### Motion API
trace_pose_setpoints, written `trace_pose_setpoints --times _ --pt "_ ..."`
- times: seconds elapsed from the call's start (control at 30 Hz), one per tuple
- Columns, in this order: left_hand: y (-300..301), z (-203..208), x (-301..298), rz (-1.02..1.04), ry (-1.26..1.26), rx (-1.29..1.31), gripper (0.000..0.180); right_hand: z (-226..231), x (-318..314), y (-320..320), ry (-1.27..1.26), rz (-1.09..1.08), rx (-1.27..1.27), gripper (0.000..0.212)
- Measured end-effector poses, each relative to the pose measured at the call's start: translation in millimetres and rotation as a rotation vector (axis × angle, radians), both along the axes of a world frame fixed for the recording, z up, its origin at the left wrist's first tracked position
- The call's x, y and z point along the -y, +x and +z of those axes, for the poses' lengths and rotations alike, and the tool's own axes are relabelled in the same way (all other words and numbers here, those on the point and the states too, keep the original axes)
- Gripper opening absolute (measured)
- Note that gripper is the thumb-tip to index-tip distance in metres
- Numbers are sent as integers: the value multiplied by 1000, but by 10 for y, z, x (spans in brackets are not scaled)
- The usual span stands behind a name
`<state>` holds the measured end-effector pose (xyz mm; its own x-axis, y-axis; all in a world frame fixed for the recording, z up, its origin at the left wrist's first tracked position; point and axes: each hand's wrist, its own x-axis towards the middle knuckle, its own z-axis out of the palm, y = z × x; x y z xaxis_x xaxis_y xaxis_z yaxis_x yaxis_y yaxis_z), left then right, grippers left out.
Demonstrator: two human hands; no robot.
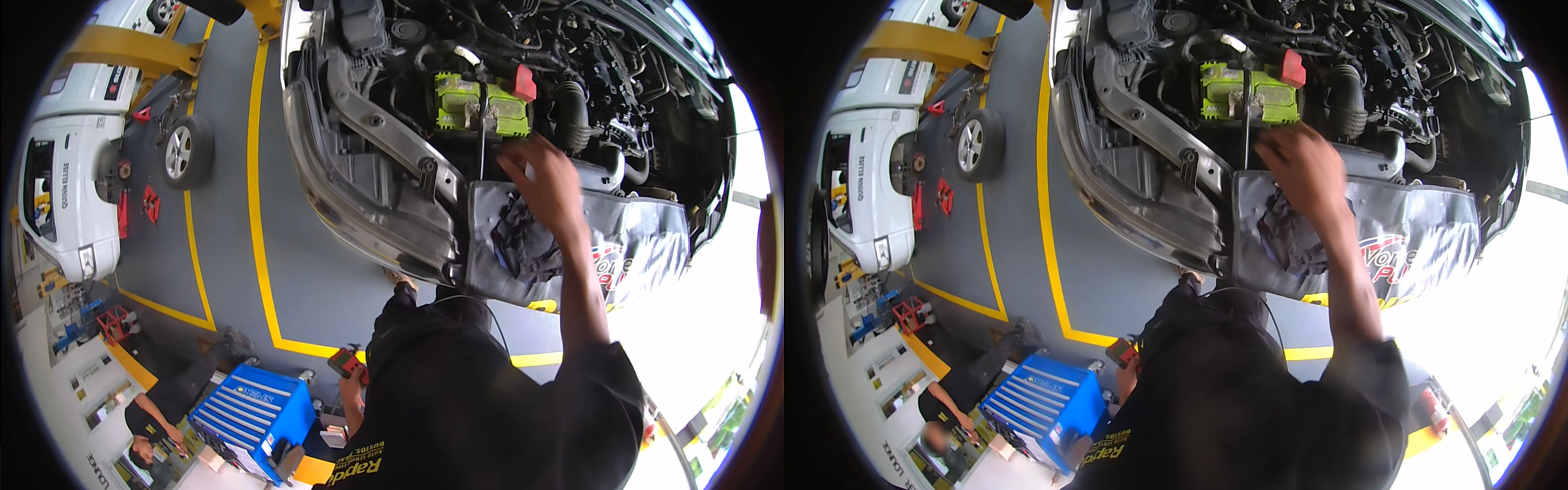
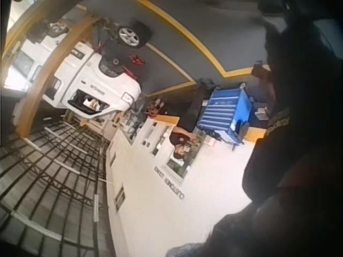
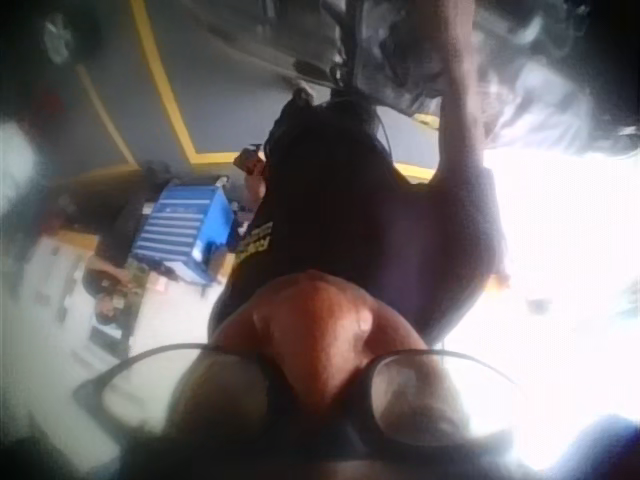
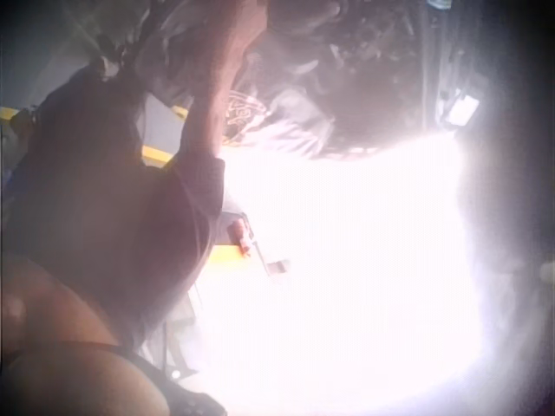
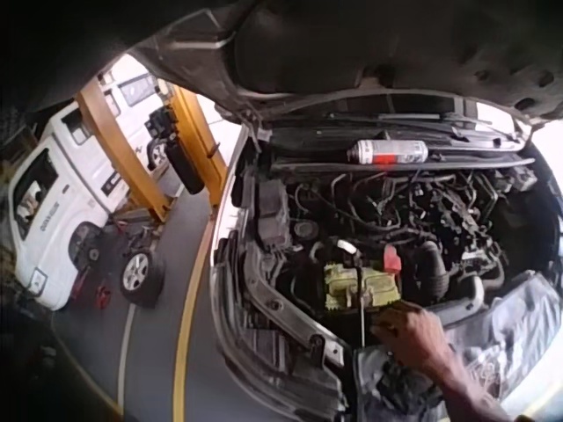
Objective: The person retrieves a battery tester from a tool cart, walks to a white car with its hood open, and connects the tester clamps to the battery terminals. The person operates the tester, observes the display, and then disconnects the clamps before returning the tester to the cart.
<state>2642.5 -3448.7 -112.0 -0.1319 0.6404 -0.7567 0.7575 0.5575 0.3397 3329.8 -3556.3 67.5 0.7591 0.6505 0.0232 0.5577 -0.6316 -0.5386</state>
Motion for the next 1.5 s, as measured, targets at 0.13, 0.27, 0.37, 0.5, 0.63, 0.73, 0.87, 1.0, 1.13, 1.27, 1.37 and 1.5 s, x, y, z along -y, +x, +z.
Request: trace_pose_setpoints --times 0.13,0.27,0.37,0.5,0.63,0.73,0.87,1.0,1.13,1.27,1.37,1.5 --pt "-12 -44 103 153 46 106 36 -659 -1366 611 -198 301 81 35" --pt "-153 27 380 189 110 78 40 -1012 -2286 847 -471 581 40 29" --pt "-188 37 631 176 59 -3 41 -1286 -2522 1088 -579 694 -101 28" --pt "-386 -31 1051 79 23 -39 42 -1066 -2545 1090 -362 606 110 34" --pt "-623 -180 1056 -50 -109 -117 43 -959 -2426 1716 -455 534 -358 29" --pt "-682 -236 932 -95 -181 -142 43 -870 -2392 1846 -453 511 -417 23" --pt "-557 -343 643 -19 -187 -81 43 -823 -2362 1971 -337 654 -207 23" --pt "-451 -339 540 217 -34 90 36 -687 -2336 1844 -384 671 -70 25" --pt "-301 -272 403 234 -50 145 32 -674 -2246 1885 -333 685 -73 25" --pt "-50 -126 349 183 -81 118 32 -714 -2186 1842 -301 681 -30 24" --pt "-96 -168 304 -10 -90 19 34 -772 -2128 1867 -236 656 10 23" --pt "-133 -284 260 -143 -99 26 38 -700 -2113 1815 -275 597 46 23"
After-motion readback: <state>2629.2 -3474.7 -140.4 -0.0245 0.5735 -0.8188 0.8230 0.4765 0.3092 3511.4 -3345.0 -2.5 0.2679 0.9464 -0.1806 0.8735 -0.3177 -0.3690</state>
